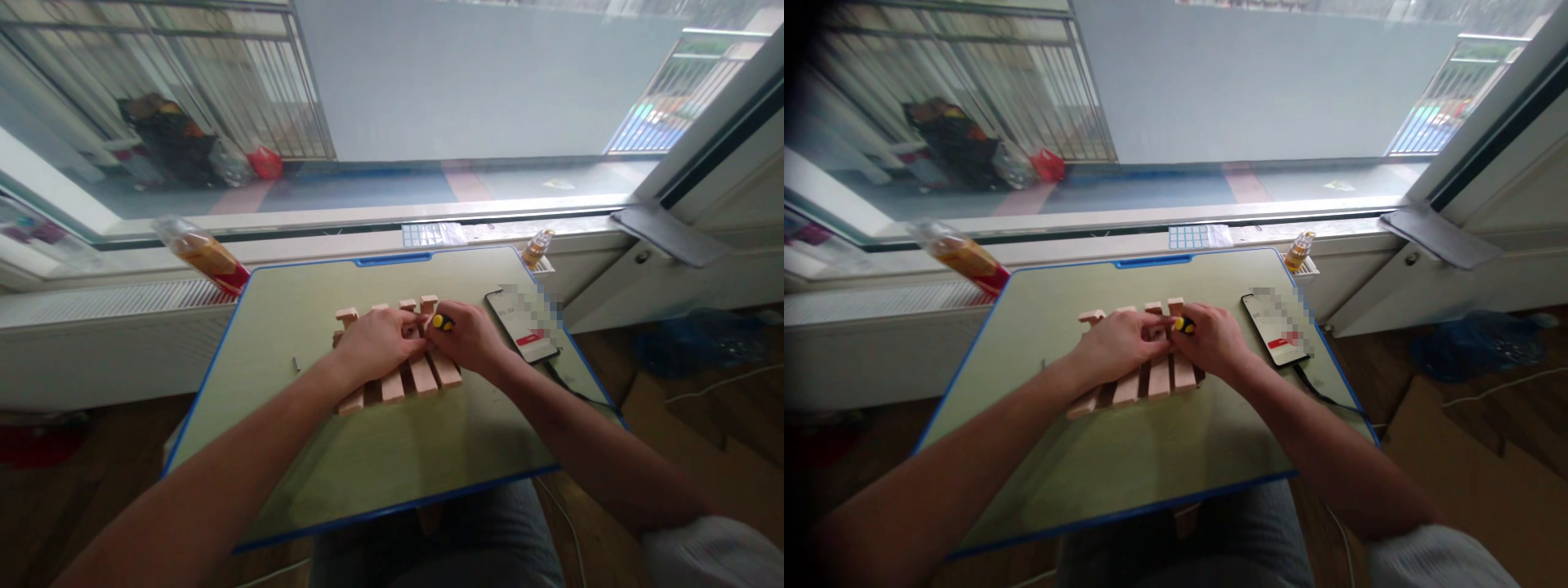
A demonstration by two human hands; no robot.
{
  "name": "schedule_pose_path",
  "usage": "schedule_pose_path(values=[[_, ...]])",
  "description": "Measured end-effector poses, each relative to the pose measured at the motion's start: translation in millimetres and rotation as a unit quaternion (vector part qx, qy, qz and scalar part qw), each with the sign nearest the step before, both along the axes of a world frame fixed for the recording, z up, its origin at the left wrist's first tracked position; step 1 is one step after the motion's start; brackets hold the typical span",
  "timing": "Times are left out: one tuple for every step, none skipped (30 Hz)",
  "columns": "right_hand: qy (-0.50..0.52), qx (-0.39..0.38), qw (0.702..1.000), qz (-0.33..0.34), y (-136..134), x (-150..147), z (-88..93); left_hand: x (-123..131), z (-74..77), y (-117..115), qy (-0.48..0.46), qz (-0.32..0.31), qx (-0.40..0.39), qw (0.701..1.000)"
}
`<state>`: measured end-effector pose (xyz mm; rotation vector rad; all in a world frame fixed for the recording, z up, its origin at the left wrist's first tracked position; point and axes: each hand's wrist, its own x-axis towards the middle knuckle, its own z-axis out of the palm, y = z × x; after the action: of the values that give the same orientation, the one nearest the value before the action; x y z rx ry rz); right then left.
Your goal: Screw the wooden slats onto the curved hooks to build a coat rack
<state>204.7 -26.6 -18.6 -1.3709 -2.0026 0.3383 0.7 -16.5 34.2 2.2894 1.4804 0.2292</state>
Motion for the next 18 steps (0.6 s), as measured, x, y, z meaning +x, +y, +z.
schedule_pose_path(values=[[0.003,0.0,1.0,-0.001,0.0,-0.3,-0.4,0.0,0.2,-0.2,0.001,0.0,-0.001,1.0],[0.006,0.0,1.0,-0.002,0.0,-0.6,-1.2,0.1,0.5,-0.6,0.001,0.001,-0.003,1.0],[0.01,-0.001,1.0,-0.006,0.2,-0.9,-2.3,0.0,0.8,-1.1,0.001,0.001,-0.004,1.0],[0.013,-0.002,1.0,-0.011,0.4,-1.1,-3.6,0.0,1.0,-1.6,0.0,0.002,-0.005,1.0],[0.016,-0.002,1.0,-0.017,0.6,-1.2,-4.9,-0.1,1.2,-1.9,0.0,0.002,-0.005,1.0],[0.02,-0.003,1.0,-0.023,0.9,-1.2,-6.2,-0.1,1.3,-2.2,0.001,0.004,-0.004,1.0],[0.024,-0.004,0.999,-0.028,1.0,-0.9,-7.2,-0.1,1.3,-2.3,0.004,0.006,-0.002,1.0],[0.028,-0.005,0.999,-0.032,1.1,-0.6,-7.9,0.0,1.2,-2.3,0.006,0.007,-0.001,1.0],[0.032,-0.005,0.999,-0.035,0.9,0.0,-8.0,0.1,1.2,-2.1,0.008,0.007,-0.001,1.0],[0.035,-0.006,0.999,-0.036,0.5,0.7,-7.8,0.2,1.0,-1.8,0.009,0.006,-0.001,1.0],[0.037,-0.006,0.999,-0.035,-0.1,1.5,-7.2,0.4,0.8,-1.4,0.009,0.003,-0.001,1.0],[0.037,-0.006,0.999,-0.033,-0.8,2.5,-6.4,0.5,0.6,-1.0,0.009,0.001,-0.001,1.0],[0.034,-0.004,0.999,-0.032,-1.5,3.4,-5.6,0.5,0.2,-0.6,0.007,-0.001,0.0,1.0],[0.03,-0.002,0.999,-0.032,-2.2,4.4,-5.0,0.6,-0.1,-0.2,0.006,-0.001,0.0,1.0],[0.024,0.001,0.999,-0.033,-2.7,5.3,-4.6,0.6,-0.6,0.2,0.005,-0.001,0.001,1.0],[0.017,0.004,0.999,-0.035,-3.0,6.2,-4.6,0.6,-1.0,0.5,0.004,-0.001,0.0,1.0],[0.011,0.007,0.999,-0.036,-2.9,6.9,-4.8,0.6,-1.3,0.9,0.003,0.001,0.0,1.0],[0.005,0.008,0.999,-0.034,-2.5,7.6,-5.2,0.7,-1.6,1.2,0.002,0.002,-0.001,1.0]])
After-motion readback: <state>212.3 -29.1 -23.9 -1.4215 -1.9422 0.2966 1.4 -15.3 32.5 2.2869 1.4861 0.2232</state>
